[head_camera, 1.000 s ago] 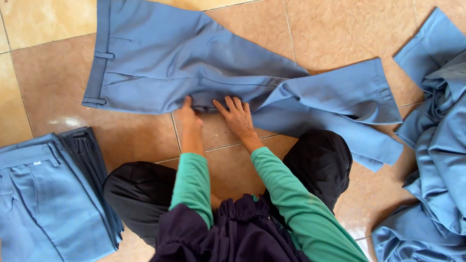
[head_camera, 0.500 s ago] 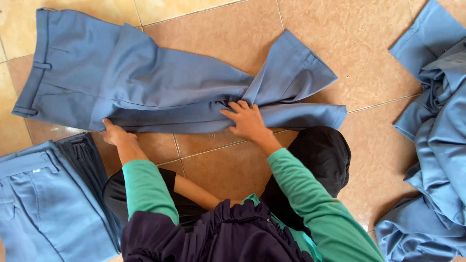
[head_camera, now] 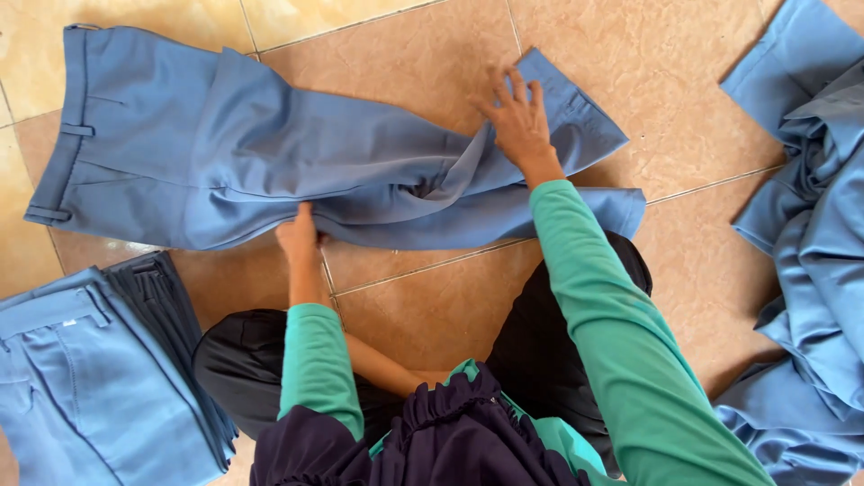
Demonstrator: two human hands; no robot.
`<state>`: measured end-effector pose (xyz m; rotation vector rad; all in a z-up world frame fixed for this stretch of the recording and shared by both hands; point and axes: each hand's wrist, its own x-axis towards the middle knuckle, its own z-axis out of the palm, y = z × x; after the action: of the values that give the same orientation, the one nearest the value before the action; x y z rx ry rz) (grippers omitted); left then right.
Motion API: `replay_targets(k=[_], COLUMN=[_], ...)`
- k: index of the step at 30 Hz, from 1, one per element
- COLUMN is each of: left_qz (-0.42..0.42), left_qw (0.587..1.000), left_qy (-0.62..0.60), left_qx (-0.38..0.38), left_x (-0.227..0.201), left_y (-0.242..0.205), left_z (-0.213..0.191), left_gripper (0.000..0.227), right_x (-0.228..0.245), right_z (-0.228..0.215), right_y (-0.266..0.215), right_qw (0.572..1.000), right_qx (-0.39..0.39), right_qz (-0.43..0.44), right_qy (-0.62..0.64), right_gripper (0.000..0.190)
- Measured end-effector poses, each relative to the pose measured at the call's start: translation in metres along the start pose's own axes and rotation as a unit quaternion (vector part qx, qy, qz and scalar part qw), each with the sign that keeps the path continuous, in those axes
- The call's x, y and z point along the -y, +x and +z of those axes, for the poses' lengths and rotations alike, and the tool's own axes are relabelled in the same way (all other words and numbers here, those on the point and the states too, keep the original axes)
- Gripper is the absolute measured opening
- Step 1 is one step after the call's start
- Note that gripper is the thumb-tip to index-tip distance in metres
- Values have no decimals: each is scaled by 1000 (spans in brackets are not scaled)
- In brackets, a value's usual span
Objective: Folding blue trousers into neat rectangles and stacking them on the floor.
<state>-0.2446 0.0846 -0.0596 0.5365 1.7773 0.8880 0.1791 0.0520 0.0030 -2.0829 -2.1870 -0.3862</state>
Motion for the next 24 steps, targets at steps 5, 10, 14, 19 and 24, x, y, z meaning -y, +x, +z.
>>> replay_targets(k=[5,10,14,19,24], left_qz=[-17,-39,10,-24,-70], left_qw=[999,962,949,926,922], left_qy=[21,-245,-288,-366,-371], left_qx=[35,117,128,92,84], left_x=[-9,-57,-103,-72,-65], left_y=[-22,-21,-63,-27,9], left_z=[15,3,-13,-35,-45], left_gripper=[33,28,35,27,25], right_x=[-23,-78,-53,17,54], right_z=[-7,-108,-159,-111,-90], right_y=[-4,-46,-111,-171,-164], right_qw=[1000,991,988,994,994], right_qx=[-22,-121,-129,-75,104], right_qz=[5,-26,-15,-34,6], right_qy=[2,58,82,65,-33], right_gripper=[13,24,22,21,64])
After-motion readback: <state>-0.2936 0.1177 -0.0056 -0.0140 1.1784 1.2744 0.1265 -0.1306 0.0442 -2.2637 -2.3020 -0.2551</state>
